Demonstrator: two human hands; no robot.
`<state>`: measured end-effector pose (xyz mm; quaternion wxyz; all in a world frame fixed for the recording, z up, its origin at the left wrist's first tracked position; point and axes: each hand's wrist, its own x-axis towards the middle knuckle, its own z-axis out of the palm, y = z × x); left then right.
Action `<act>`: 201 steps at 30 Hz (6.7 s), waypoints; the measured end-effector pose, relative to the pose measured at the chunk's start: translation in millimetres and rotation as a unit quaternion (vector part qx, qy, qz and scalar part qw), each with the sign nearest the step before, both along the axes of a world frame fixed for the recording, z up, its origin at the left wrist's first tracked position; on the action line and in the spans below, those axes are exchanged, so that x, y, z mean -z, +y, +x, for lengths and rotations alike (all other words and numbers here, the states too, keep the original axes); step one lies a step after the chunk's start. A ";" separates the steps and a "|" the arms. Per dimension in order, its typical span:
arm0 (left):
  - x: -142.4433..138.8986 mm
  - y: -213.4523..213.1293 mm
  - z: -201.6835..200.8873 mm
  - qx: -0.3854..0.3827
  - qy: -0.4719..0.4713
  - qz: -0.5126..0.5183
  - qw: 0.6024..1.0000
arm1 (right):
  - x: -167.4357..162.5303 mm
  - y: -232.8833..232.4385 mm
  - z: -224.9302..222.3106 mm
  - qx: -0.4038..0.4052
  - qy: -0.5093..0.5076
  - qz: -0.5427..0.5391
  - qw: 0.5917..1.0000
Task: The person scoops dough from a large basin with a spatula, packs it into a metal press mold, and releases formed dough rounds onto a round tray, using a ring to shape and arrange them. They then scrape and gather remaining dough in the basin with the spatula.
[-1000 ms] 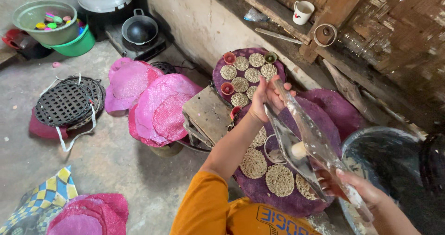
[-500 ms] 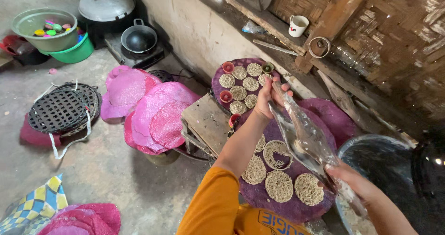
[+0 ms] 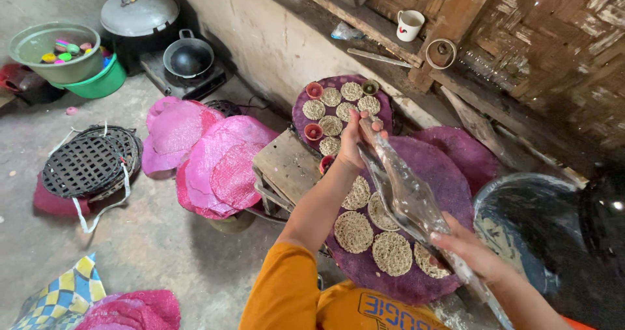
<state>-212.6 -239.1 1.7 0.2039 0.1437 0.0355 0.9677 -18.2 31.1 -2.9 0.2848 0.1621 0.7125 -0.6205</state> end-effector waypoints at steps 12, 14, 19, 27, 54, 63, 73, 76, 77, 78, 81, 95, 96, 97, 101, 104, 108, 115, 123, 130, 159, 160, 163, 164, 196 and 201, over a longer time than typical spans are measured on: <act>0.9 24.3 0.5 -0.016 -0.003 -0.032 0.999 | -4.6 31.9 7.8 -0.004 0.017 0.060 0.998; -2.7 20.0 3.7 0.011 0.013 -0.066 0.998 | -25.9 29.4 13.4 0.034 0.035 -0.028 0.998; 7.7 -1.9 28.1 0.026 0.333 -0.376 0.864 | -57.0 9.0 8.9 0.070 0.110 -0.062 0.989; 41.8 0.1 76.2 -0.246 0.265 -0.752 0.552 | 0.2 -30.4 -47.3 -0.127 0.278 -0.141 0.942; -12.9 -68.8 152.0 -0.578 0.043 -0.560 0.592 | 58.0 -40.7 -70.4 -0.132 0.304 0.459 0.824; -13.8 -70.0 157.6 -0.575 0.044 -0.556 0.598 | 45.2 0.0 -73.5 -0.047 0.313 0.458 0.831; -12.6 -69.3 161.2 -0.568 0.045 -0.554 0.607 | 52.2 40.1 -56.4 -0.050 0.268 0.528 0.804; -14.7 -68.4 162.3 -0.565 0.047 -0.556 0.608 | 55.2 37.7 -54.2 -0.062 0.250 0.526 0.811; -15.3 -67.5 163.1 -0.565 0.048 -0.556 0.607 | 55.3 37.3 -53.6 -0.066 0.242 0.525 0.813; -15.7 -67.1 163.8 -0.565 0.049 -0.557 0.607 | 55.1 36.9 -53.1 -0.067 0.247 0.524 0.812; -15.5 -64.6 165.0 -0.563 0.051 -0.558 0.608 | 54.2 37.3 -50.3 -0.067 0.264 0.522 0.809; -10.3 -57.0 167.8 -0.557 0.061 -0.558 0.613 | 52.0 76.5 -44.6 0.122 0.111 0.183 0.969; -10.2 -56.3 168.3 -0.555 0.064 -0.557 0.614 | 53.9 75.8 -42.1 0.127 0.108 0.156 0.974; -10.2 -55.3 168.3 -0.555 0.064 -0.557 0.615 | 55.1 74.7 -38.9 0.132 0.106 0.129 0.977; -9.5 -51.6 171.9 -0.551 0.069 -0.559 0.616 | 67.1 79.7 -17.3 0.147 0.099 0.024 0.984; -8.5 -48.3 175.9 -0.545 0.071 -0.563 0.617 | 81.7 85.1 9.0 0.203 0.061 0.015 0.977; -3.7 -37.5 176.9 -0.531 0.087 -0.565 0.625 | 114.4 72.8 57.0 0.274 -0.003 -0.075 0.959; 11.0 -34.0 184.7 -0.407 0.266 -0.558 0.673 | 107.9 60.1 139.1 0.061 -0.077 -0.043 0.994; 20.6 77.0 180.4 -0.355 0.424 -0.739 0.385 | 42.7 71.3 138.3 -0.077 0.280 -0.147 0.945; -21.7 75.4 139.8 -0.009 0.362 -0.432 0.826 | 22.0 92.7 132.9 0.003 0.067 -0.240 0.969; 11.9 93.8 42.2 0.010 -0.008 -0.051 0.999 | 6.2 76.2 57.2 0.006 -0.009 0.074 0.997; 10.6 95.2 40.0 0.011 -0.002 -0.044 0.999 | 4.3 76.9 55.4 0.000 0.004 0.089 0.996; 13.0 105.9 37.8 0.007 -0.009 -0.041 0.999 | -4.7 81.8 56.7 -0.001 0.033 0.171 0.985; 15.7 110.6 38.6 0.009 -0.016 -0.044 0.999 | -7.7 83.4 58.5 0.001 0.039 0.204 0.978; 53.2 131.8 65.0 0.034 -0.128 -0.112 0.985 | -14.9 76.1 107.5 -0.003 -0.033 0.178 0.984; 33.8 97.6 59.7 0.125 -0.028 -0.186 0.974 | -19.5 82.7 108.1 0.134 -0.026 -0.020 0.990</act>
